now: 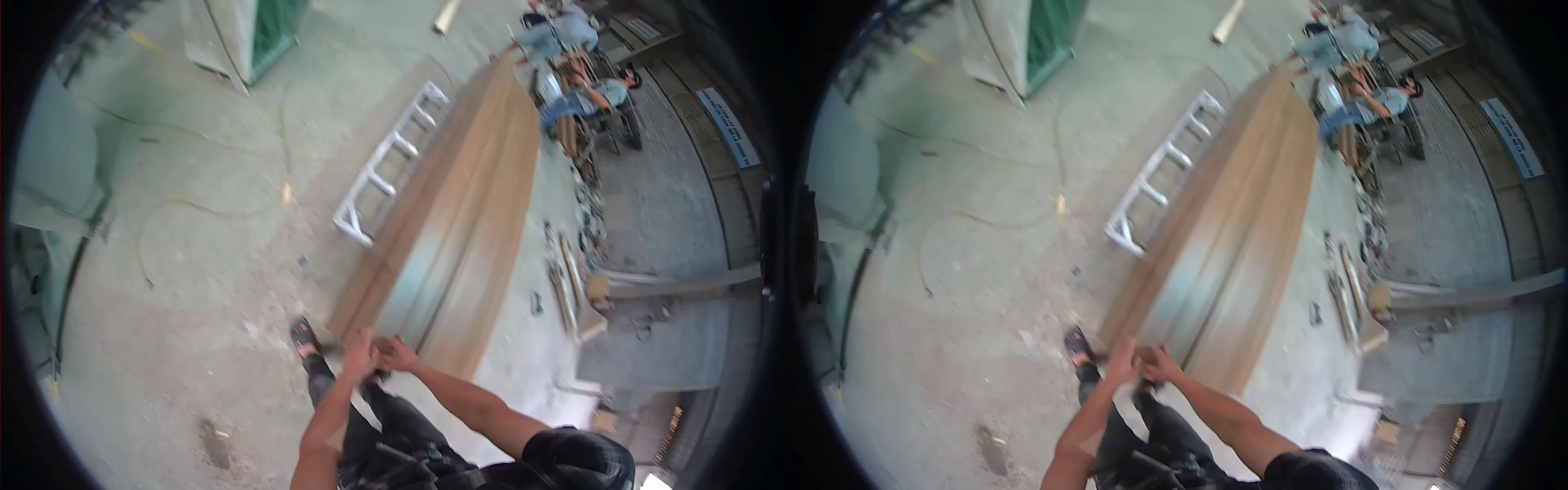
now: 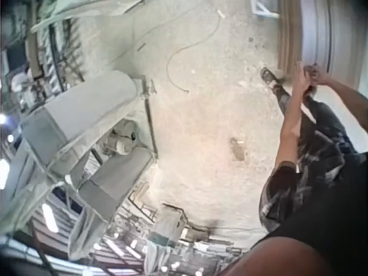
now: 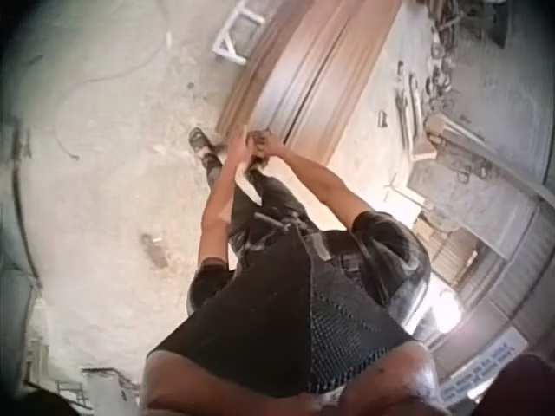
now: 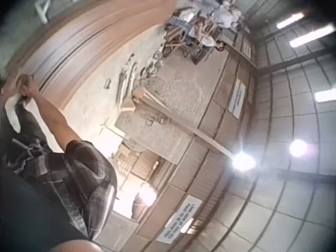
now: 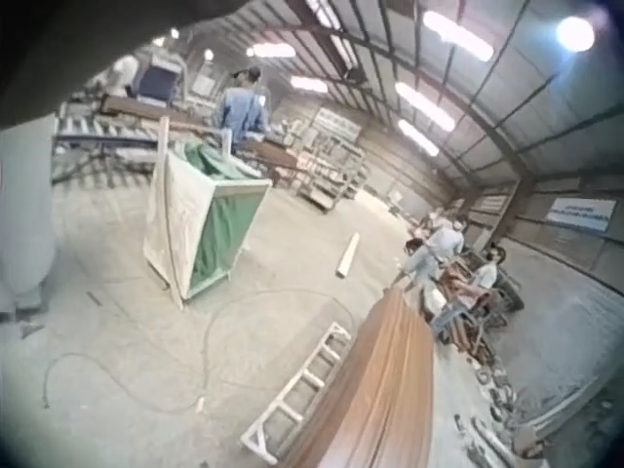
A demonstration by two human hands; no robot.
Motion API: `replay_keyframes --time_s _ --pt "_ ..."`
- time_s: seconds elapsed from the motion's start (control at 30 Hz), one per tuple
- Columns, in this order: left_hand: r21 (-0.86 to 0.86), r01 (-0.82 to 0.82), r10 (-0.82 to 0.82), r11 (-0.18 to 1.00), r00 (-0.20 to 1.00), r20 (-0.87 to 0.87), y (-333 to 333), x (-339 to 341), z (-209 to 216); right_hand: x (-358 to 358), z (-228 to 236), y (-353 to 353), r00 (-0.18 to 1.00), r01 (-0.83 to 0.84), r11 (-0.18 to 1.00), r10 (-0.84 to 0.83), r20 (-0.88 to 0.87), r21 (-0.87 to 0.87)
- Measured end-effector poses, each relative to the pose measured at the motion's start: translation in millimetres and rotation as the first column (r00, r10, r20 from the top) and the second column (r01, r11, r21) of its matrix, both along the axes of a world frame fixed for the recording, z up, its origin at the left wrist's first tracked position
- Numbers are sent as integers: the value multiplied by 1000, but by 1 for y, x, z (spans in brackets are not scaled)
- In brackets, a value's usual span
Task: Measuring wooden planks with a tape measure and organizing wooden materials in a factory.
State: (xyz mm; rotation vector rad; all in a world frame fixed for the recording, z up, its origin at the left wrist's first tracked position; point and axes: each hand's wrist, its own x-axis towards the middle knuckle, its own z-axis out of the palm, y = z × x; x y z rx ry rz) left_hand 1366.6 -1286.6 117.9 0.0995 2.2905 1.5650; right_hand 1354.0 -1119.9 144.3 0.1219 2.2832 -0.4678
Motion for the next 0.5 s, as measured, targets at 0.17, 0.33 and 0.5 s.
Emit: replay_keyframes --time_s 0.17,0.33,0.5 --pt "-81 168 -152 983 974 169 -46 24 21 -15 32 -8 999 -42 936 50 15 -349" --pt "-249 186 -76 951 916 394 -118 70 27 -24 70 -21 988 31 942 22 152 -334" --pt "-527 338 -27 779 859 511 -190 150 26 -17 76 -13 999 19 908 -33 -27 -418"
